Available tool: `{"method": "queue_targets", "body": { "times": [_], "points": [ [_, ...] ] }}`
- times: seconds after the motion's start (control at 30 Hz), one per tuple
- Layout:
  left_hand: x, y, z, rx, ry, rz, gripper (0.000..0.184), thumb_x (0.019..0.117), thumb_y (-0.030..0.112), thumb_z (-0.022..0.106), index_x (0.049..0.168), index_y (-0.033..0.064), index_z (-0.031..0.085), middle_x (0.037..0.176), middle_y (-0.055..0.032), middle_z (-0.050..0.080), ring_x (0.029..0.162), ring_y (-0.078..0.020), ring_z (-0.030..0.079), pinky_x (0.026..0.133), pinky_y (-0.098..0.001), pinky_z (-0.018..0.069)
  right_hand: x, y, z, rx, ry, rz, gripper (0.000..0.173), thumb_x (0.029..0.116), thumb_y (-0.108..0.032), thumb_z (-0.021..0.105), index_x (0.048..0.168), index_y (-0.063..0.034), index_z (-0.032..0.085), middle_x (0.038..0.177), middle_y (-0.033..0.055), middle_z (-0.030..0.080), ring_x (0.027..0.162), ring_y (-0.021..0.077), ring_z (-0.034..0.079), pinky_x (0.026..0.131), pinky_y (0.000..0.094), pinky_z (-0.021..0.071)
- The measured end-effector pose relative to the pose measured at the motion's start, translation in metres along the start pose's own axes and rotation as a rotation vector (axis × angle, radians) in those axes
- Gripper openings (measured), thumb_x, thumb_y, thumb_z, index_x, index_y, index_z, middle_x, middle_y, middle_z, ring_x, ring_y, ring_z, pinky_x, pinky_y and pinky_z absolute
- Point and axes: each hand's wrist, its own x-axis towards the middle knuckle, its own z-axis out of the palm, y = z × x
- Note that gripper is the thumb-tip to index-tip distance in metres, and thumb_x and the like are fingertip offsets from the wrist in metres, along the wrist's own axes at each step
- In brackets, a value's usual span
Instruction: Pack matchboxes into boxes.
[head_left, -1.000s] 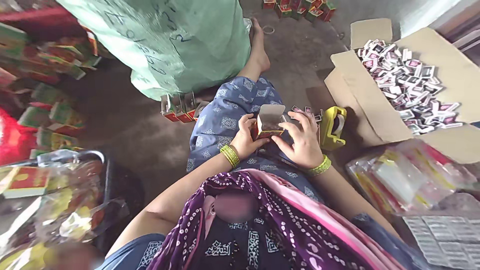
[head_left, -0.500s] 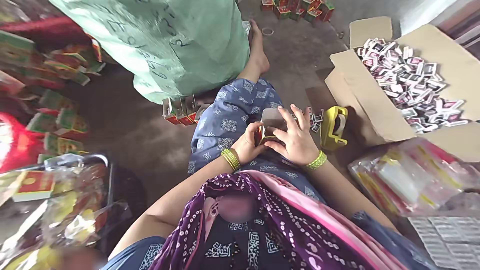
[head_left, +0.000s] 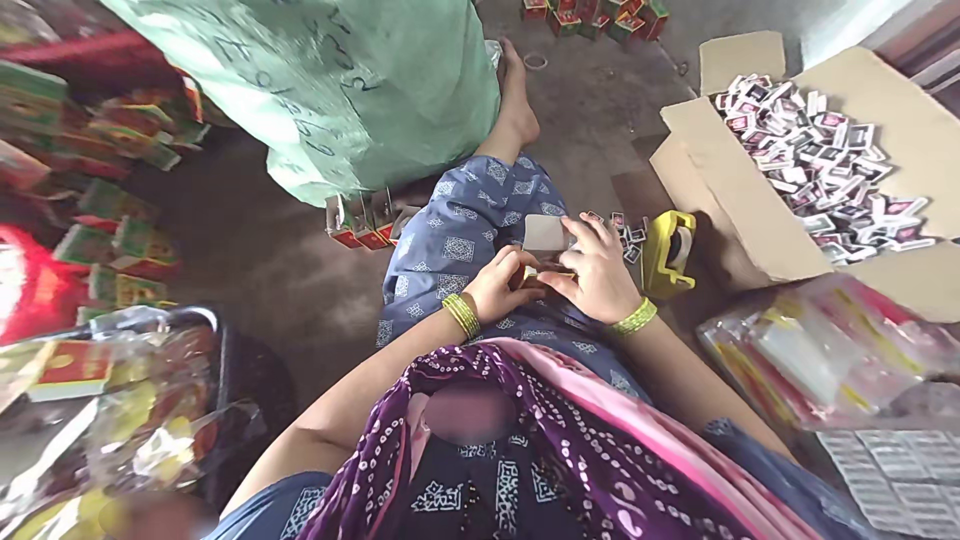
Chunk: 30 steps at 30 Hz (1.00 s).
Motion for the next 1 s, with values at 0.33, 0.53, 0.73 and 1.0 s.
{"method": "queue_targets", "body": {
  "times": [0.33,0.53,0.73,1.0],
  "points": [
    [0.000,-0.009,0.004,-0.269,0.071,0.070,0.045,0.0787,0.014,0.089,0.112,-0.0008,0.062,0.115,-0.0117,0.066,0.105,-0.0163,0.067,0.094,-0.0363,0.0589,-0.006,0.013,0.002,1.262,0.007,0.621,0.032,0.0995,-0.013,0.062,0.130,-0.0068,0.056,0.116,0.0087,0.067,0.106,0.0198,0.067,0.094,0.0404,0.0581],
    [-0.004,-0.006,0.002,-0.232,0.042,0.088,0.041,0.0776,0.014,0.089,0.106,-0.0004,0.064,0.115,-0.0122,0.066,0.109,-0.0165,0.065,0.096,-0.0362,0.0568,0.002,-0.003,0.010,1.273,-0.209,0.605,0.049,0.0878,-0.005,0.075,0.134,-0.0041,0.058,0.116,0.0114,0.072,0.107,0.0205,0.070,0.096,0.0387,0.0587],
    [-0.002,-0.006,0.004,-0.300,0.083,0.026,0.057,0.0762,0.011,0.090,0.120,-0.0021,0.056,0.112,-0.0118,0.068,0.102,-0.0175,0.069,0.092,-0.0385,0.0601,0.004,0.002,0.005,0.840,0.004,0.166,0.043,0.0888,-0.011,0.076,0.130,-0.0033,0.066,0.127,0.0083,0.068,0.114,0.0155,0.066,0.095,0.0353,0.0590],
    [-0.002,-0.006,0.006,-0.368,0.113,-0.029,0.085,0.0676,0.003,0.092,0.130,0.0008,0.034,0.117,-0.0140,0.067,0.107,-0.0216,0.070,0.095,-0.0421,0.0592,0.000,0.003,-0.003,0.470,0.053,-0.286,0.014,0.0906,-0.023,0.080,0.096,-0.0095,0.080,0.116,0.0071,0.074,0.116,0.0187,0.068,0.103,0.0388,0.0559]
  ]
}}
